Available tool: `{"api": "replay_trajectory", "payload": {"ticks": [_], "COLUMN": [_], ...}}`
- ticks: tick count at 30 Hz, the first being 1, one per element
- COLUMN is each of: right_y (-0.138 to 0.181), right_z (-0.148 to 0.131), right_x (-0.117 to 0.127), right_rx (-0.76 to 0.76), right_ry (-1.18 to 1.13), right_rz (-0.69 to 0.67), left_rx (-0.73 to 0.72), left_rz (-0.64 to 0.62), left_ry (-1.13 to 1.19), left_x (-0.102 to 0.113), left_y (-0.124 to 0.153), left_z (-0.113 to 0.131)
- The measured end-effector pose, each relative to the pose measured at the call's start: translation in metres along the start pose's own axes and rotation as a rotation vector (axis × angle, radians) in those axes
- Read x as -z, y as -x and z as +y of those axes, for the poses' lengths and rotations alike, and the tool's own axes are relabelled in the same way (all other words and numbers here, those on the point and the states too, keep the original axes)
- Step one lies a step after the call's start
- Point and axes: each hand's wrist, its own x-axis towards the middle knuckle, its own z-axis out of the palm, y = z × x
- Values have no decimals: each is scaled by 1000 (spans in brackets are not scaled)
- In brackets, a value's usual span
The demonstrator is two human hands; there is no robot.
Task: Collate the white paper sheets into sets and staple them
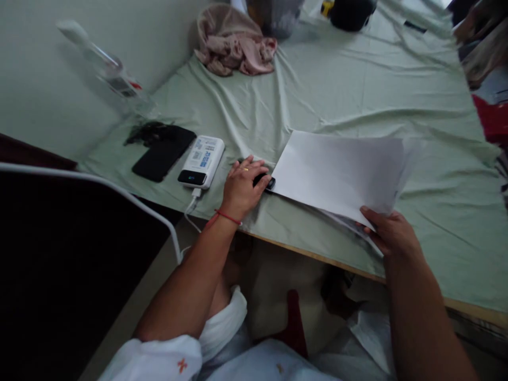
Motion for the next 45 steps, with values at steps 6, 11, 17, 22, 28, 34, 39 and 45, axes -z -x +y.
{"api": "replay_trajectory", "payload": {"ticks": [6,11,17,22,28,34,39,45], "right_y": [5,-1,-1,6,8,5,4,3], "right_z": [0,0,-17,-30,-28,-21,-22,-20], "right_x": [-6,8,42,62,74,74,71,76], "right_rx": [79,153,127,100,120,151,163,175], "right_ry": [32,57,3,-31,-46,-25,-109,-120], "right_rz": [20,40,59,99,115,170,190,235], "left_rx": [12,34,-18,113,271,349,397,363], "left_rz": [29,211,297,156,-117,-250,-148,-228], "left_ry": [-59,1,245,546,874,754,769,872], "left_x": [-8,-7,-8,-32,-47,-52,-64,-72], "left_y": [-1,1,19,32,28,24,20,19], "left_z": [2,7,47,69,74,77,76,75]}}
